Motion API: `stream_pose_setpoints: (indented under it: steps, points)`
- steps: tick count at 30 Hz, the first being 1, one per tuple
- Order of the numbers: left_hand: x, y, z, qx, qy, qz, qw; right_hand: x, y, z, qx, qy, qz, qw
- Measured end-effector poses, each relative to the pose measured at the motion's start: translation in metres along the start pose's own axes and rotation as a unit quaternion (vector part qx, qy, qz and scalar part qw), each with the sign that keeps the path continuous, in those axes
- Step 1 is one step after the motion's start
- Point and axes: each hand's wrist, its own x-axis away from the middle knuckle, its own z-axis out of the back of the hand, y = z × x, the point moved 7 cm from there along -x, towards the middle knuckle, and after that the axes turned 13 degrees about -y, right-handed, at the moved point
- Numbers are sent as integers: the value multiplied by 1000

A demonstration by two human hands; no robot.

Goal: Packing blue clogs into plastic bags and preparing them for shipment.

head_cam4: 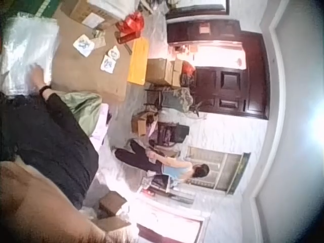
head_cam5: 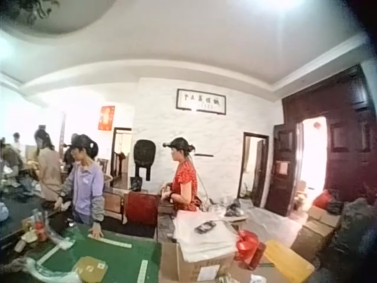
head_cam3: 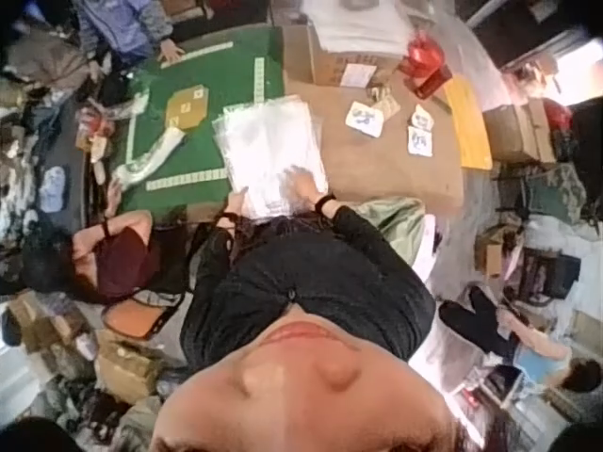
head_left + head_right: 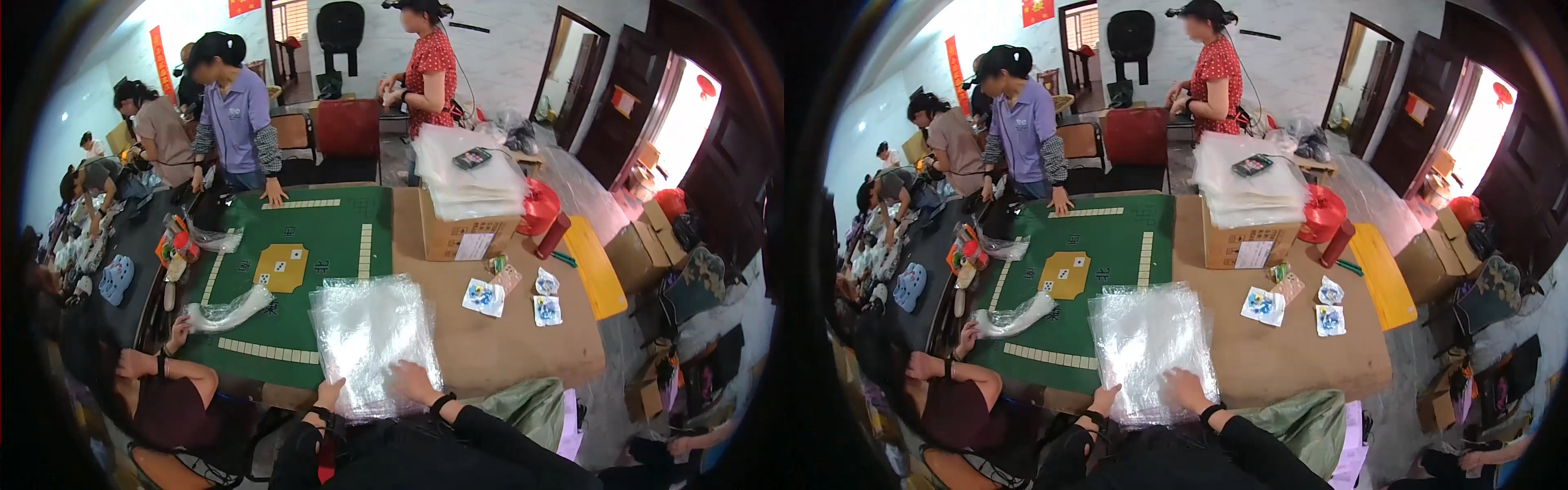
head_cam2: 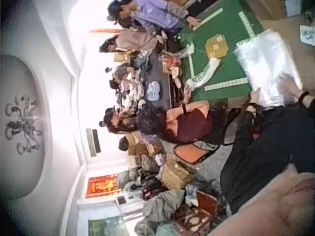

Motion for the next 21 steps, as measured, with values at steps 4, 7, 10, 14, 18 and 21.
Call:
stream_pose_setpoints:
  steps: [4,7,10,14,18,21]
  points:
    - [-13,-12,17,-118,105,-136,978,6,-18,-35,14,-188,55,980]
    - [38,24,11,-404,237,-324,822,6,-17,-41,40,-246,53,967]
    - [57,9,19,-289,18,-294,911,3,-24,-41,68,-278,93,954]
    - [111,37,24,-319,-106,-275,901,-14,-27,-26,69,-360,48,929]
    - [155,52,45,-235,-131,-257,928,-33,-36,-5,-21,-219,106,970]
    - [184,55,51,-270,-137,-238,923,-51,-43,-7,-13,-255,114,960]
